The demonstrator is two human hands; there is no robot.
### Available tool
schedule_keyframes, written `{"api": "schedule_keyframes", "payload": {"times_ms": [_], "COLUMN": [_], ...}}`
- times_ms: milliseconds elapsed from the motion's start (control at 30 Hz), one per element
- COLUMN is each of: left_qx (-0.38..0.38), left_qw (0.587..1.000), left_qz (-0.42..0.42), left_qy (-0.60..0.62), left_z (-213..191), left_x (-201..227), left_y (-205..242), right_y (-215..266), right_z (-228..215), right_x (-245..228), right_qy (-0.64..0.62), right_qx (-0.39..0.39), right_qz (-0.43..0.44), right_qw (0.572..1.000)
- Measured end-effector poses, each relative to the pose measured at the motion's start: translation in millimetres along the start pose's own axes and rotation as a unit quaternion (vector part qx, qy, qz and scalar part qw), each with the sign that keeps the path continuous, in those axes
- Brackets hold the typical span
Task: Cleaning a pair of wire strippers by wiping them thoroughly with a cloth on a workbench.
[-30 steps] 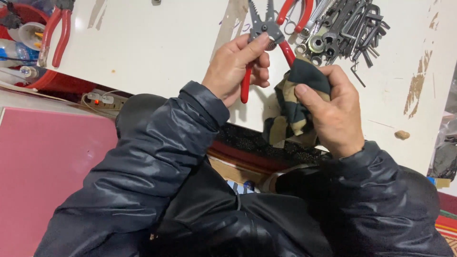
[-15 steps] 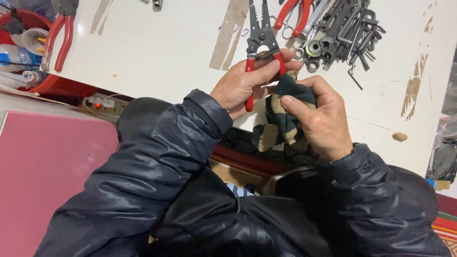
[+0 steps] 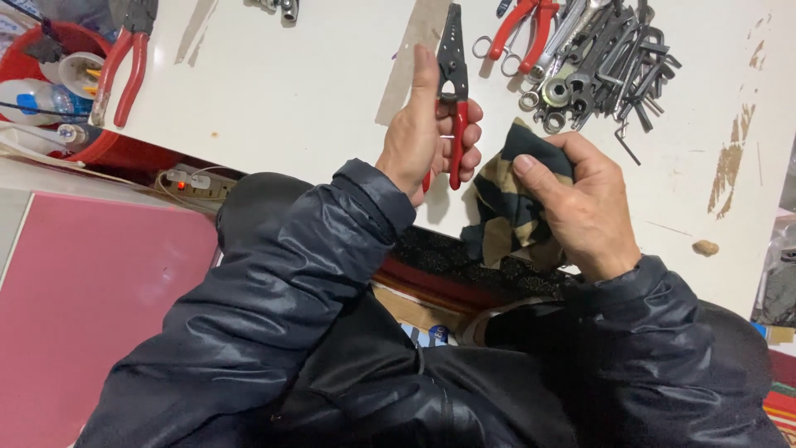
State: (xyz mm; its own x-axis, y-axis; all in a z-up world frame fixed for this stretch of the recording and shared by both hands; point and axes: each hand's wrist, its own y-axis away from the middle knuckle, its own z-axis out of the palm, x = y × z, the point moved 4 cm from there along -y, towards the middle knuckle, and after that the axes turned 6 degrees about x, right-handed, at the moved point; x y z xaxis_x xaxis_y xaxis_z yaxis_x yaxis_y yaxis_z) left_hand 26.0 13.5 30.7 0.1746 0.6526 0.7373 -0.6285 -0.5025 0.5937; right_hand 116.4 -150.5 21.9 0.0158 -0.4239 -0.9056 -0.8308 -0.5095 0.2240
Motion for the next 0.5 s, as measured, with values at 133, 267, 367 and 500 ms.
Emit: {"api": "schedule_keyframes", "payload": {"times_ms": [133, 267, 367, 500], "left_qx": [-0.046, -0.121, -0.137, -0.147], "left_qw": [0.997, 0.988, 0.985, 0.984], "left_qz": [-0.005, -0.010, -0.028, -0.042], "left_qy": [0.064, 0.097, 0.105, 0.087], "left_z": [-3.0, -3.0, -4.6, -4.8], "left_x": [-8.4, -13.9, -14.3, -13.7], "left_y": [-10.5, -18.6, -21.3, -21.2], "right_y": [-0.7, 0.8, 1.9, 1.7], "right_z": [1.3, 2.7, 4.4, 4.6], "right_x": [2.1, 1.2, -0.8, 0.6], "right_qy": [-0.019, 0.000, -0.003, 0.001], "right_qx": [-0.013, -0.014, -0.023, -0.026], "right_qz": [-0.008, 0.006, 0.015, 0.020], "right_qw": [1.000, 1.000, 1.000, 0.999]}}
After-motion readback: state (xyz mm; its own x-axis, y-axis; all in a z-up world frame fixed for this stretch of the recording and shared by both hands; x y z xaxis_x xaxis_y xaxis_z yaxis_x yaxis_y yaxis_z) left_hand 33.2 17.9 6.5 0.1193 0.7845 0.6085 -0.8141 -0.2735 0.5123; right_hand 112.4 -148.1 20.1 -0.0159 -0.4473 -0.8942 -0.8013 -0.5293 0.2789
